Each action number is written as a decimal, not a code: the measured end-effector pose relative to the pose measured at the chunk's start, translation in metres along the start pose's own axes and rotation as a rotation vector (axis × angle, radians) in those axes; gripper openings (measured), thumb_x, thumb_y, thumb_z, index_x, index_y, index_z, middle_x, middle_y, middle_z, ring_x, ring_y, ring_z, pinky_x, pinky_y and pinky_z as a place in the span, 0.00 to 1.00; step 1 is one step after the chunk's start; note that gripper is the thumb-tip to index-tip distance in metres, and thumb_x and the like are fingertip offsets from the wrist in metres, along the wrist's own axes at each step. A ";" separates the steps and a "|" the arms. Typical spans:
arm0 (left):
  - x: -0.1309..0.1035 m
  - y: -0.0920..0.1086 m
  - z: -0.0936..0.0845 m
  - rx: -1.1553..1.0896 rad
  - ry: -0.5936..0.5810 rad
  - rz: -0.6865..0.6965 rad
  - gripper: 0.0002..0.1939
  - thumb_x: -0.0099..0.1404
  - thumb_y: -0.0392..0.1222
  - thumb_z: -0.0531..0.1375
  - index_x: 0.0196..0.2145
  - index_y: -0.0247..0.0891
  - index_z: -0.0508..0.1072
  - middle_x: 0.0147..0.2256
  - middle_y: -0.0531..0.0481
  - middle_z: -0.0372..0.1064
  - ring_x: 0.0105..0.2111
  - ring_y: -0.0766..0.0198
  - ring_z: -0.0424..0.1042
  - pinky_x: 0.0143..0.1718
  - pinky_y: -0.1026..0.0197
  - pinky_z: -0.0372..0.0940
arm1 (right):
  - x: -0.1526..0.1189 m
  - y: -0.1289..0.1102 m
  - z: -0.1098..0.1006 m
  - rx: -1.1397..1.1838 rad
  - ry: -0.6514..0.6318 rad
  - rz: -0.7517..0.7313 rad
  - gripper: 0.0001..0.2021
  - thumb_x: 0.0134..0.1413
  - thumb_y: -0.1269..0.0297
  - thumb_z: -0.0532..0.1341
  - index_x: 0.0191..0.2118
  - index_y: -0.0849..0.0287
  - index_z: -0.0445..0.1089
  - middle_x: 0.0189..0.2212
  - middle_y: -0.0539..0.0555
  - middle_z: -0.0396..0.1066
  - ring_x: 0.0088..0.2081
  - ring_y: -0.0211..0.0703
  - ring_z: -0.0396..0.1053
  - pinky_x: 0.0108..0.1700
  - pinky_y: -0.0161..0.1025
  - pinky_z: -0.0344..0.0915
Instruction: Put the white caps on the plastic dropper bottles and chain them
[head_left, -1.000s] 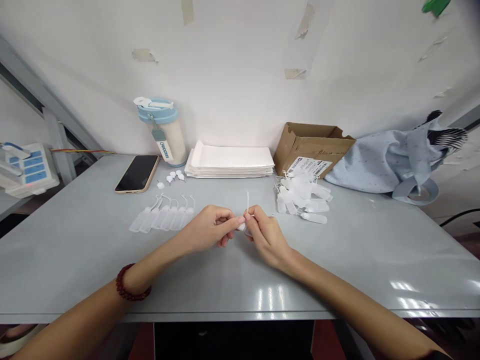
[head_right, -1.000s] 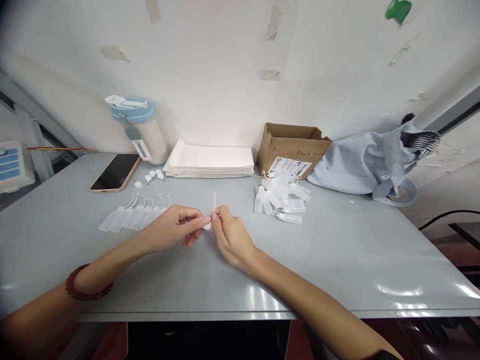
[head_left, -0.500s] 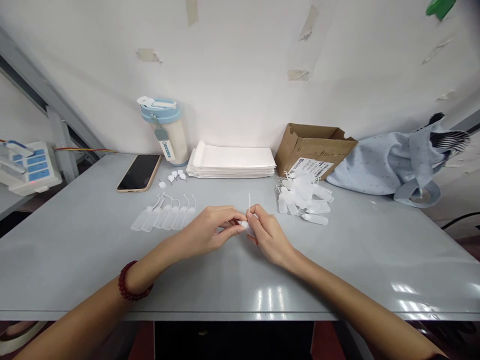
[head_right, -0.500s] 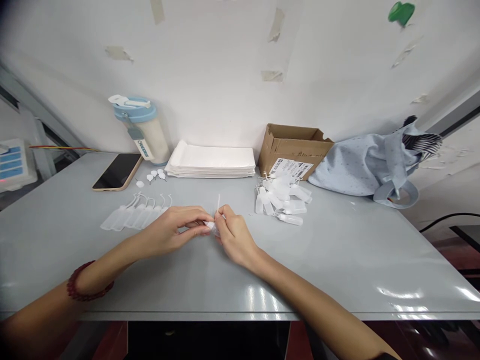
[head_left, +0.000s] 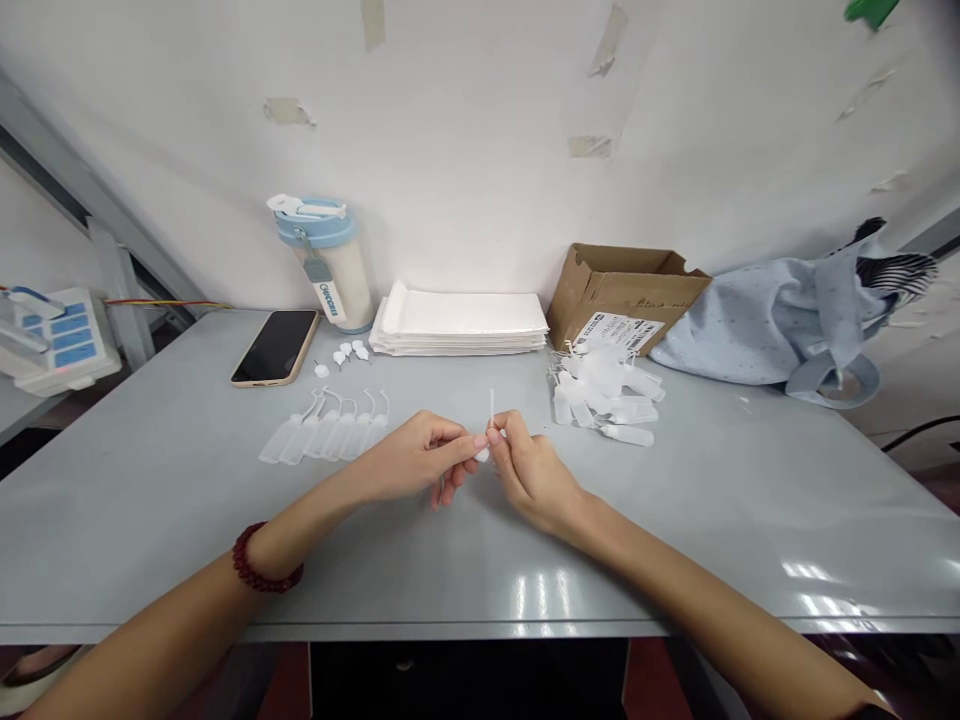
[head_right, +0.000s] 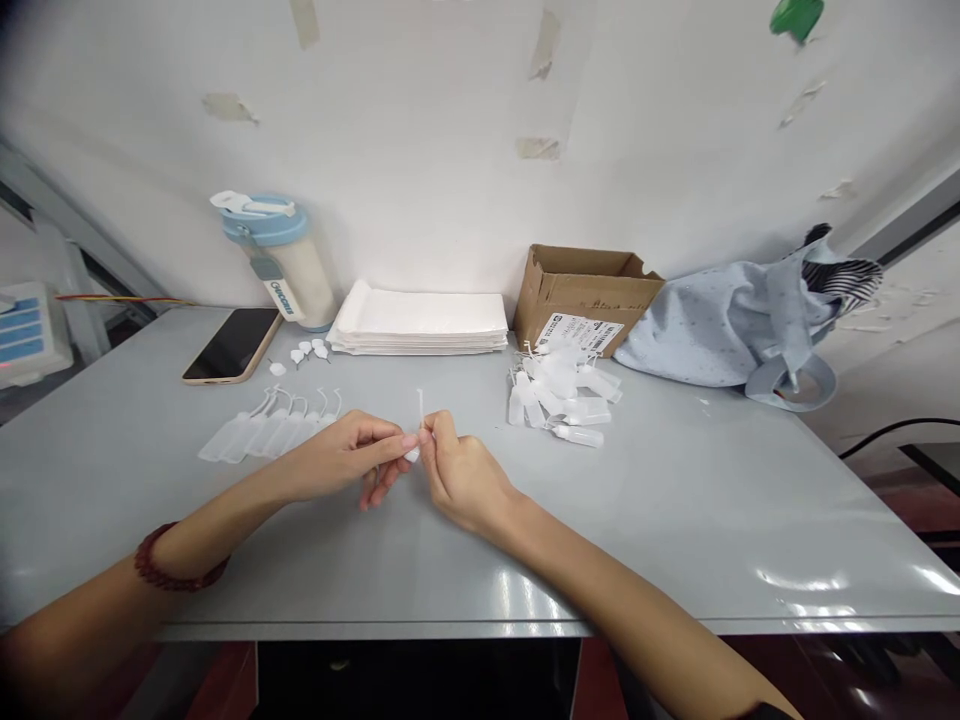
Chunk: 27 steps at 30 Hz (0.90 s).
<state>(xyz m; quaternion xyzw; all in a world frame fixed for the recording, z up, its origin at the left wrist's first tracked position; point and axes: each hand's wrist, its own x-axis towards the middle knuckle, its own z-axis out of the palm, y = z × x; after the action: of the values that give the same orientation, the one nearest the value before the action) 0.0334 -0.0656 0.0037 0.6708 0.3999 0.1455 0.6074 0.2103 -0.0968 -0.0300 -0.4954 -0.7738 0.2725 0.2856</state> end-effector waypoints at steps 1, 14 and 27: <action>0.000 0.000 0.001 -0.008 -0.005 -0.016 0.21 0.64 0.54 0.54 0.22 0.36 0.67 0.15 0.54 0.64 0.14 0.69 0.64 0.18 0.66 0.62 | 0.000 0.000 0.000 -0.002 -0.005 0.002 0.07 0.64 0.61 0.42 0.37 0.55 0.51 0.19 0.45 0.58 0.16 0.36 0.54 0.21 0.32 0.50; -0.001 -0.002 0.000 0.152 0.016 0.164 0.19 0.65 0.49 0.53 0.21 0.35 0.66 0.19 0.54 0.63 0.21 0.70 0.64 0.24 0.67 0.59 | 0.003 -0.009 -0.009 0.324 -0.105 0.160 0.12 0.65 0.57 0.43 0.32 0.56 0.52 0.23 0.46 0.57 0.24 0.35 0.57 0.26 0.32 0.56; -0.006 -0.004 0.001 0.395 0.072 0.405 0.14 0.68 0.42 0.52 0.31 0.33 0.72 0.24 0.53 0.67 0.24 0.70 0.65 0.26 0.68 0.58 | 0.007 -0.007 -0.015 0.865 -0.249 0.290 0.15 0.64 0.56 0.49 0.28 0.57 0.53 0.19 0.41 0.48 0.18 0.27 0.46 0.19 0.28 0.43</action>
<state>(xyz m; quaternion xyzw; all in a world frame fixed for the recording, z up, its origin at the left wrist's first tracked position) 0.0288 -0.0710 0.0012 0.8367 0.2997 0.2070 0.4090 0.2141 -0.0914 -0.0134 -0.3976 -0.5405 0.6642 0.3295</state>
